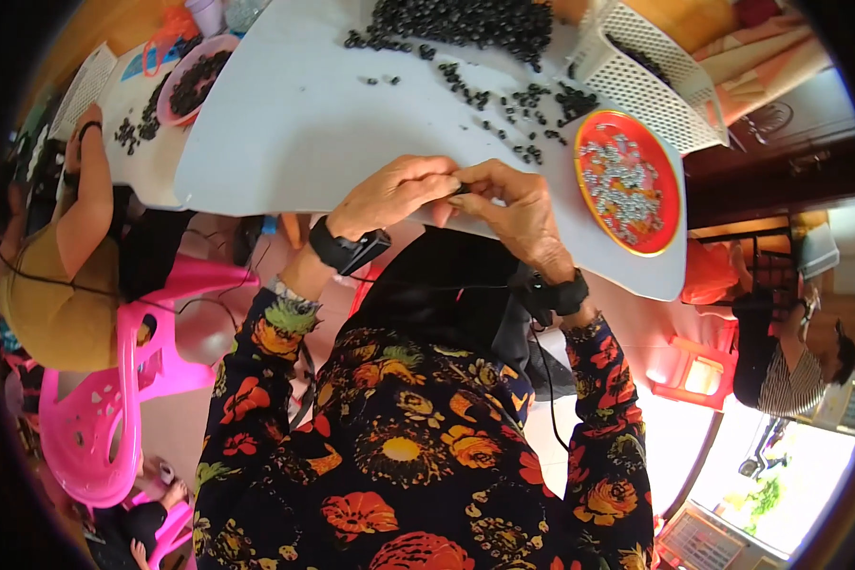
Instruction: The person picks up a black plastic part and a small metal component by hand, fits the metal component into the black part, and places the assembled unit onto the table, repeating the process several times.
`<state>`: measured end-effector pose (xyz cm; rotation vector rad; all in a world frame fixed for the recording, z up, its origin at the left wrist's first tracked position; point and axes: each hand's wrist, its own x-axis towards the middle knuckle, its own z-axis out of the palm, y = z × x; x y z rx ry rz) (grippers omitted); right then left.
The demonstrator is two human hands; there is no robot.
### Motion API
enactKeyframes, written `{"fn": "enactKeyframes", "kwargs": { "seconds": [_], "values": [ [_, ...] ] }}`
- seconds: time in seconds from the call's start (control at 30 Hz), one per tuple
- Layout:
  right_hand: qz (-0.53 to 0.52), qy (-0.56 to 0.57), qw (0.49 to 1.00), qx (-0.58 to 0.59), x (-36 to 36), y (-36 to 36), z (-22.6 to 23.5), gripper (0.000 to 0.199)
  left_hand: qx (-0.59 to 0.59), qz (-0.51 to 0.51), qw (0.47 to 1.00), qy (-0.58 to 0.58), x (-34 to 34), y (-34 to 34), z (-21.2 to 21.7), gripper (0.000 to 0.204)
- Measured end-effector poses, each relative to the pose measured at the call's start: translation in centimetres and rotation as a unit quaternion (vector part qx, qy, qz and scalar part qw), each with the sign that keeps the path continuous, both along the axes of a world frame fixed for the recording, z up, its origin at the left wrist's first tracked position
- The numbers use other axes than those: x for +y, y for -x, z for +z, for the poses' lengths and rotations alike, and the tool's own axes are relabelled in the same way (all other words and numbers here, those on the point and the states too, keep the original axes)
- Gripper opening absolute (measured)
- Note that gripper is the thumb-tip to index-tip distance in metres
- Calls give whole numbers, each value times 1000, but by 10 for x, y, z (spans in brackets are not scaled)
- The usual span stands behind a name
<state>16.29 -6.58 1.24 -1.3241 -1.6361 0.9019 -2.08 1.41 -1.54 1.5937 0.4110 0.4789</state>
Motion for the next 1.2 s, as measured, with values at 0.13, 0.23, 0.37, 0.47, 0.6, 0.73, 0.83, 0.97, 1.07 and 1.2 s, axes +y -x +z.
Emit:
{"fn": "enactKeyframes", "kwargs": {
  "seconds": [0.13,0.23,0.37,0.47,0.6,0.73,0.83,0.97,1.07,1.2],
  "values": [
    [4,10,999,-30,3,-9,11,17,-64,19,997,41,-2,0,-1,29],
    [-83,0,995,-57,18,-48,27,16,-51,30,998,25,-3,2,1,26],
    [-199,-66,973,-92,61,-137,66,19,-55,37,998,9,-6,1,5,23],
    [-278,-73,953,-95,91,-188,95,23,-84,21,995,52,-7,-2,4,19],
    [-327,-40,933,-142,111,-200,90,24,-77,32,995,51,-9,2,5,20],
    [-193,-22,972,-133,90,-138,61,15,-41,39,996,68,-8,-1,9,20],
    [-94,-76,970,-213,87,-105,37,15,-19,46,997,64,-8,1,12,19],
    [-62,-78,959,-267,99,-94,32,16,-40,68,996,45,-8,-5,7,20],
    [-51,-101,950,-292,114,-91,27,18,-25,57,996,58,-8,-4,10,18],
    [-85,-159,928,-327,136,-95,13,27,-29,64,997,37,-11,0,9,18]
  ]
}}
